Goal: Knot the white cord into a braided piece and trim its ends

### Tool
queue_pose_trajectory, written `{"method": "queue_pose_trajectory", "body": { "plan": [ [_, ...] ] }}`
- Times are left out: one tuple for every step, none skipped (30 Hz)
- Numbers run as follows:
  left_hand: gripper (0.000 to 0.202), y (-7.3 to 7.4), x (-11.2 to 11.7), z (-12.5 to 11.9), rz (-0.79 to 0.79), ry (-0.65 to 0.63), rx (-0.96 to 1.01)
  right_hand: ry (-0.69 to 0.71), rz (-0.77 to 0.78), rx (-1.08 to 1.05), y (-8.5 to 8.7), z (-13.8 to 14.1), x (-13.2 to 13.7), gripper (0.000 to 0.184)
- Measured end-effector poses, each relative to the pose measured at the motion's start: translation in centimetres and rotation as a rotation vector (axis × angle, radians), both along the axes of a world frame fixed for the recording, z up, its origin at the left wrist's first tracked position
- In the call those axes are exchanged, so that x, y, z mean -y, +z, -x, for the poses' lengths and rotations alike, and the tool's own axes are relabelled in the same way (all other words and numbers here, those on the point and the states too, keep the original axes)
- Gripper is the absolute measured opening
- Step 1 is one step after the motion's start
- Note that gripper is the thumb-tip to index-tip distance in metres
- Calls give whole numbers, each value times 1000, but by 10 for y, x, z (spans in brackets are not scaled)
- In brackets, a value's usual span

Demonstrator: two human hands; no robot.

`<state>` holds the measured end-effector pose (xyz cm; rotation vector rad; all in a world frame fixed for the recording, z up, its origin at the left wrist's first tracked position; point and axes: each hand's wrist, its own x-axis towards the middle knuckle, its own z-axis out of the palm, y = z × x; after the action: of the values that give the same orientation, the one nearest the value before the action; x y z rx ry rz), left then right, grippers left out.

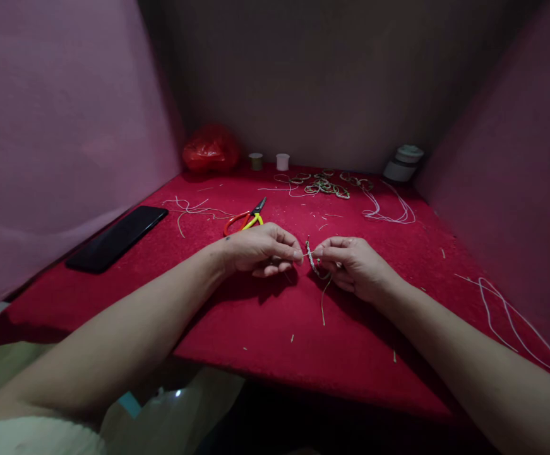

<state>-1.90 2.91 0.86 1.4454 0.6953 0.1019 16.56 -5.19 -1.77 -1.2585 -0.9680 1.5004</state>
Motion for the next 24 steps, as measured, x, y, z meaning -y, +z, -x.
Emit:
{"method": "queue_pose_trajectory", "body": {
  "plan": [
    [13,1,0,1,65,5,23,-4,-2,-4,-1,0,0,21],
    [11,1,0,1,122,12,54,-9,-6,-5,-2,0,0,20],
    [8,1,-1,1,170,22,94,-14,-15,-4,-3,1,0,20],
    [5,0,-1,1,211,35,138,-19,-27,-2,-4,1,0,20],
    [3,-1,-1,-1,243,59,187,-26,-44,1,-5,3,1,20],
    [4,-4,-1,-2,269,95,236,-38,-65,6,-5,4,2,20],
    [8,-6,-1,-4,289,139,279,-49,-87,14,-6,6,2,20],
    [11,-9,0,-6,303,181,313,-62,-109,26,-6,8,3,20],
    [14,-12,0,-8,315,216,335,-74,-127,45,-6,10,4,19],
    [16,-14,1,-9,322,240,345,-88,-144,68,-6,12,5,18],
    [17,-16,2,-11,321,255,345,-101,-159,97,-6,14,6,17],
    [18,-17,4,-13,305,263,335,-113,-171,125,-6,16,6,17],
    [18,-17,6,-14,265,270,318,-124,-181,150,-5,17,7,17],
    [19,-17,9,-15,198,277,295,-136,-190,173,-5,18,8,18],
    [20,-17,12,-17,104,281,263,-146,-197,192,-5,19,8,19],
    [21,-16,16,-18,-11,280,227,-152,-204,205,-5,19,8,21],
    [22,-15,20,-19,-133,278,192,-156,-209,210,-5,19,9,22],
    [23,-14,23,-20,-250,276,162,-158,-213,207,-5,19,9,23],
    [23,-13,26,-20,-349,278,139,-157,-215,193,-6,19,9,23],
    [24,-13,29,-21,-435,282,122,-155,-215,168,-6,19,9,22],
    [24,-13,31,-21,-507,285,106,-151,-213,137,-7,19,9,20],
    [25,-14,32,-22,-570,287,92,-150,-211,109,-7,19,9,20],
    [26,-16,33,-22,-632,286,79,-151,-210,89,-7,19,9,20],
    [27,-18,33,-22,-701,281,68,-154,-208,80,-7,19,9,22]
  ]
}}
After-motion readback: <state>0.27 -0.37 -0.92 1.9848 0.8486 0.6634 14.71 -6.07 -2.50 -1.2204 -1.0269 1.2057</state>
